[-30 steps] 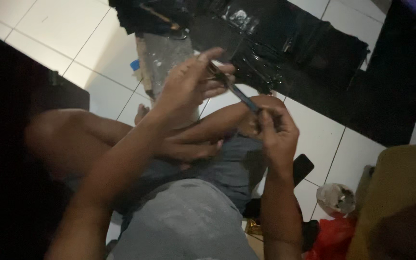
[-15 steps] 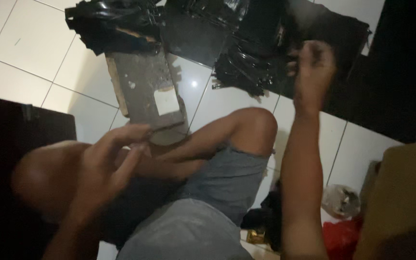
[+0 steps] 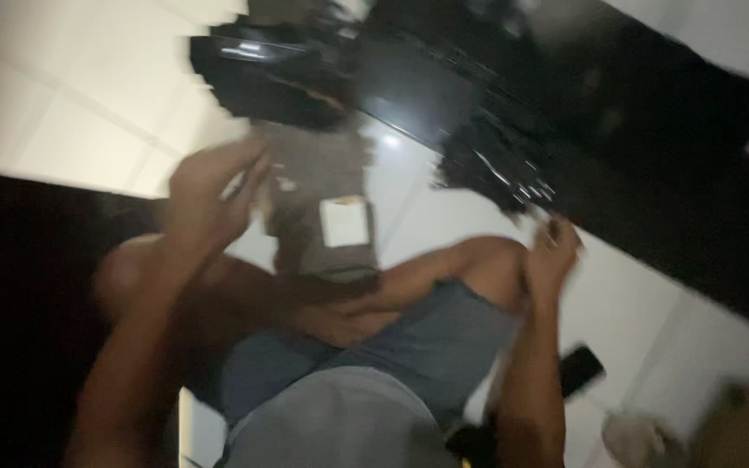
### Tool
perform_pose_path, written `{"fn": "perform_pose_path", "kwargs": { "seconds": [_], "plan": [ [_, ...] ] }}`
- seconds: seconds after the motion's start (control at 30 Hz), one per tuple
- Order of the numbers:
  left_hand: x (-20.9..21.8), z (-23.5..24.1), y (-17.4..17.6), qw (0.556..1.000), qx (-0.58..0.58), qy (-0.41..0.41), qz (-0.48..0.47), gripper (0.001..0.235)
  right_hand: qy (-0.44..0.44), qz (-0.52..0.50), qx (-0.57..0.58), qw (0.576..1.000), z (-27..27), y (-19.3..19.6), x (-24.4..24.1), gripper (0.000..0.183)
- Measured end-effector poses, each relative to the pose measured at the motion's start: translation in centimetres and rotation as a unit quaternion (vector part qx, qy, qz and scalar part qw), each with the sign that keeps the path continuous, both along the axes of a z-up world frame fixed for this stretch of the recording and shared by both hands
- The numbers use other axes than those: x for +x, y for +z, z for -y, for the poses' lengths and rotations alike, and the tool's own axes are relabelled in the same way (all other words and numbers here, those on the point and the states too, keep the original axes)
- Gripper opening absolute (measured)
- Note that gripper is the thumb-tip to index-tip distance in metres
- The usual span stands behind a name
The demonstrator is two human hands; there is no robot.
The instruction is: The person sits on the floor and repeatedly cuts a black flexible sheet into narrow strips using a small blade. The person places the cut strips onto a pile on the floor.
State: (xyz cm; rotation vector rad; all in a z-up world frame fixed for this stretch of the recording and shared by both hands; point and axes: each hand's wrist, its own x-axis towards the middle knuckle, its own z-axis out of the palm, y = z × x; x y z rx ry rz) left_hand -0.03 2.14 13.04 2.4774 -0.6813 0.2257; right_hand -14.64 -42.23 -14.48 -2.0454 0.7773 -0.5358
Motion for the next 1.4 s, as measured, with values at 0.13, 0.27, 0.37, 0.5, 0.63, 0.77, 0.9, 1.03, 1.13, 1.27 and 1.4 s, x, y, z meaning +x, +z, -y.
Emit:
{"fn": "perform_pose_path", "kwargs": {
  "seconds": [0.13, 0.27, 0.37, 0.5, 0.63, 0.77, 0.9, 1.03, 1.13, 1.27, 1.4],
  "plan": [
    [7.2, 1.5, -4.9, 0.998, -0.042, -0.024, 0.039, 0.032, -0.075, -0.042, -0.040, 0.996, -1.9, 2.7, -3.8, 0.029],
    [10.7, 2.0, -9.2, 0.985, 0.118, -0.028, 0.125, 0.033, -0.121, -0.040, -0.004, 0.992, -3.5, 5.8, -6.5, 0.032],
    [10.8, 1.6, -11.2, 0.968, 0.148, -0.048, 0.196, 0.030, -0.151, -0.052, -0.001, 0.987, -5.1, 7.6, -8.0, 0.030],
    [11.0, 0.6, -13.4, 0.954, 0.151, -0.060, 0.252, 0.038, -0.154, -0.024, 0.047, 0.987, -6.9, 8.7, -9.4, 0.028],
    [11.8, 0.0, -14.4, 0.962, 0.108, -0.105, 0.229, 0.030, -0.151, -0.032, 0.031, 0.988, -7.7, 8.5, -9.1, 0.027],
    [12.1, 0.3, -14.3, 0.966, 0.116, -0.091, 0.214, 0.026, -0.078, 0.046, 0.065, 0.994, -8.8, 9.1, -8.2, 0.029],
    [12.5, 0.9, -12.9, 0.973, 0.136, -0.100, 0.154, 0.027, -0.024, 0.022, 0.000, 0.999, -10.8, 11.0, -6.7, 0.028],
    [9.3, 1.1, -11.4, 0.972, 0.087, -0.141, 0.164, 0.026, 0.020, -0.019, -0.039, 0.999, -12.7, 12.4, -5.0, 0.026],
    [3.3, 0.4, -11.7, 0.971, 0.026, -0.207, 0.119, 0.023, 0.097, -0.007, -0.013, 0.995, -14.1, 12.6, -3.8, 0.026],
    [-1.9, -0.8, -12.5, 0.970, 0.029, -0.233, 0.060, 0.018, 0.206, -0.021, -0.032, 0.978, -17.4, 12.9, -1.9, 0.024],
    [-3.1, -0.9, -12.4, 0.976, -0.037, -0.213, 0.031, 0.019, 0.318, -0.025, -0.083, 0.944, -20.6, 14.5, 0.9, 0.025]
  ]
}}
